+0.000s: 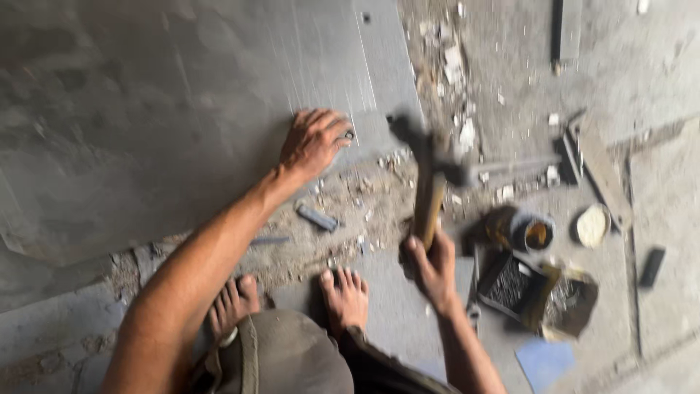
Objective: The person hammers a metal sheet on the floor using a hammer and a metal punch. They repeatedly position the punch on the sheet and strike it to create indentations or holes, occasionally lifting and repositioning the sheet.
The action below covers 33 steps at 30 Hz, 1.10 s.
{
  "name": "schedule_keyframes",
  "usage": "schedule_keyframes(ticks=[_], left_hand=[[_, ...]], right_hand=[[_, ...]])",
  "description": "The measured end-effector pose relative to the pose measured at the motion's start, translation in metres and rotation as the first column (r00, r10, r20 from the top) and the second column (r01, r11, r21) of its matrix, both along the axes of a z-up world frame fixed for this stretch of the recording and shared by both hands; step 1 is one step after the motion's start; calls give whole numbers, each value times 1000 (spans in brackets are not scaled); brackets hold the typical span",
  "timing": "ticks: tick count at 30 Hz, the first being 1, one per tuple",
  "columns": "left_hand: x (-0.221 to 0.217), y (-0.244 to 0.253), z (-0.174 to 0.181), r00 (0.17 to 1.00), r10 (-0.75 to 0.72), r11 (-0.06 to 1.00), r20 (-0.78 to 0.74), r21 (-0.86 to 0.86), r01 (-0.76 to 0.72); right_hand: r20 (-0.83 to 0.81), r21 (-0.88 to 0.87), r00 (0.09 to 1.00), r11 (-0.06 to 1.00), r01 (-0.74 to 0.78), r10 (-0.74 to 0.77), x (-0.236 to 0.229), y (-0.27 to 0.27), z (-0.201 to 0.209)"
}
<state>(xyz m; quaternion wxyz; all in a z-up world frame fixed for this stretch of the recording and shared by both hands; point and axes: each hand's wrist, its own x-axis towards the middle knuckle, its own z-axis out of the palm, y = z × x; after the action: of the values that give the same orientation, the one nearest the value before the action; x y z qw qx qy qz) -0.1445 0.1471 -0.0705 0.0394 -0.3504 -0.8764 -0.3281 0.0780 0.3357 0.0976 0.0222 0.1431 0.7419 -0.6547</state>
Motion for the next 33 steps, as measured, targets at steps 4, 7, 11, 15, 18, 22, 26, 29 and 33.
schedule_keyframes(ticks=[4,7,11,15,18,22,26,29,33], left_hand=[[-15,-22,-28,990,108,994,-92,35,-105],[-32,-24,-32,992,80,997,-93,13,-79],[-26,-25,-34,989,69,997,-130,-18,-72],[-28,-26,-27,986,61,997,-157,-34,-67],[-21,-32,-19,988,85,996,-126,-21,-88],[-23,-25,-23,985,77,995,-155,-44,-85],[-26,-25,-28,987,71,996,-145,-39,-77],[-26,-27,-26,989,71,997,-129,-24,-75],[-25,-29,-16,989,80,995,-126,-41,-85]], right_hand=[[180,147,982,989,35,-62,21,11,-31],[-41,73,999,997,-1,4,30,18,-12],[-413,67,908,997,-46,70,20,17,5],[318,489,948,853,-182,19,-8,11,-54],[557,333,827,931,-148,-68,-23,0,-79],[194,41,979,997,58,-65,14,22,-24],[-339,58,939,997,-42,59,26,28,5],[-208,417,972,909,-12,108,19,18,-25],[580,218,810,975,-51,-87,-23,-12,-76]])
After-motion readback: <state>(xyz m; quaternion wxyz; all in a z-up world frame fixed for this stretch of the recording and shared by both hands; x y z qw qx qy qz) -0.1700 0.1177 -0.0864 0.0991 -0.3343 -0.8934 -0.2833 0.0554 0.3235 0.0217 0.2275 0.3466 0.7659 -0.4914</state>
